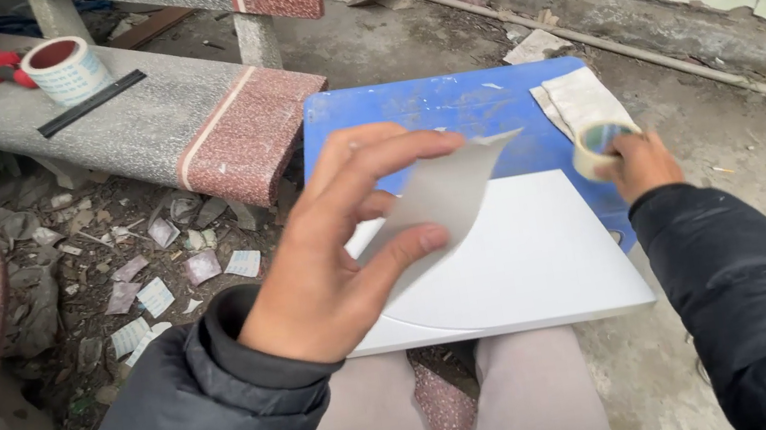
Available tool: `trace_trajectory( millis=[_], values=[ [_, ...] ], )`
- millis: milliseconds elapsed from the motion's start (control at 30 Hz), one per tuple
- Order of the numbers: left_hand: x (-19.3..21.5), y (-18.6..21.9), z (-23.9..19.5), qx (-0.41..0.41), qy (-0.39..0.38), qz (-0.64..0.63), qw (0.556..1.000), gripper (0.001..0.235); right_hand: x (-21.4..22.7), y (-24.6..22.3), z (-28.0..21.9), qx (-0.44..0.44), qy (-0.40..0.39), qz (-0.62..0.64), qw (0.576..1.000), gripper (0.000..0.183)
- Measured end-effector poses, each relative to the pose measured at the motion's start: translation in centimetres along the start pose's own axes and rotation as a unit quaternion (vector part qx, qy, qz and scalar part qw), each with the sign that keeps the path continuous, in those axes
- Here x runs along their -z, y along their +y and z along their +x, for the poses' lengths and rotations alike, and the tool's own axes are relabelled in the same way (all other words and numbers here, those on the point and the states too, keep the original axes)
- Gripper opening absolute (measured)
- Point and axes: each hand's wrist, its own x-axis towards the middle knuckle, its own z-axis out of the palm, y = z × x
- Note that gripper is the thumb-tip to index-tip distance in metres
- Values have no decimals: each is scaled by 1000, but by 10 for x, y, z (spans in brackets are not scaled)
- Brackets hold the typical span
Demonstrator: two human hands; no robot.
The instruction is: The person sits on a low stool and applies masking tape to the edges of a white rectangular board resting on their lap. They tear strips of tape from a roll and smooth them onto the board's edges, repeating the process for multiple sides.
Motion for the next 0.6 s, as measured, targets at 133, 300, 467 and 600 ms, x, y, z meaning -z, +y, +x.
trace_trajectory(
  millis=[133, 300, 467, 600],
  values=[
    [-2, 4, 14, -14, -43, -12, 999, 44, -55, 68, 40, 146, 11, -171, 974, 32],
    [-25, -3, 43, -26, -153, -42, 987, 57, 135, -143, -140, 265, 10, 483, 834, 52],
    [-63, -13, 57, -85, -228, 0, 970, 71, 217, -201, -241, 244, 41, 431, 868, 76],
    [-81, 2, 59, -142, -255, 30, 956, 99, 252, -198, -264, 156, 63, 341, 925, 59]
  ],
)
